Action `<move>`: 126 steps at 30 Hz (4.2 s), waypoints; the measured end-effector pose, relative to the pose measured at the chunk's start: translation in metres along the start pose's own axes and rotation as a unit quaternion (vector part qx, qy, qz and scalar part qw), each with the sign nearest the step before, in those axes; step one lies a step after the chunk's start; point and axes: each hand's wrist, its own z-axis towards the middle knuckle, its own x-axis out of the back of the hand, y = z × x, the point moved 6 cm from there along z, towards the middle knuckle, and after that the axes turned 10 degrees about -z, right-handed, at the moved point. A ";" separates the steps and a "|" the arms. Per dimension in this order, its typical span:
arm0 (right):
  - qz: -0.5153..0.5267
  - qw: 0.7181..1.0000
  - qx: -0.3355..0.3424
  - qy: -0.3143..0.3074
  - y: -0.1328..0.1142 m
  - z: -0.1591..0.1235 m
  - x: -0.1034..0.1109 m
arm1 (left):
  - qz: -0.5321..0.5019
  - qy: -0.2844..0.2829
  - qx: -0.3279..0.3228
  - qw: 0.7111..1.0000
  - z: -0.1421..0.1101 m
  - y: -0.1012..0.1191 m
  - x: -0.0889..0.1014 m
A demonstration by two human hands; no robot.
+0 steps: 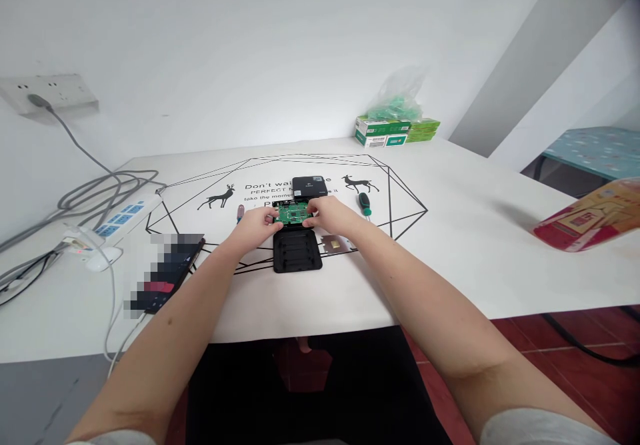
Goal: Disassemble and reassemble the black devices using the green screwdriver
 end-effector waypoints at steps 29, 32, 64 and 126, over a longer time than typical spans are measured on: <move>-0.061 0.977 -0.007 -0.206 0.031 -0.027 0.006 | 0.063 -0.104 -0.062 0.991 -0.011 0.010 0.010; -0.066 0.972 -0.011 -0.225 0.033 -0.030 0.003 | 0.076 -0.143 -0.062 0.985 -0.015 0.009 0.012; -0.024 0.964 0.249 -0.095 -0.066 -0.045 0.004 | 0.201 -0.195 -0.073 0.957 -0.013 -0.004 0.000; 0.657 0.742 -0.071 0.114 -0.022 -0.005 -0.009 | -0.444 0.202 0.153 0.859 0.012 -0.034 0.037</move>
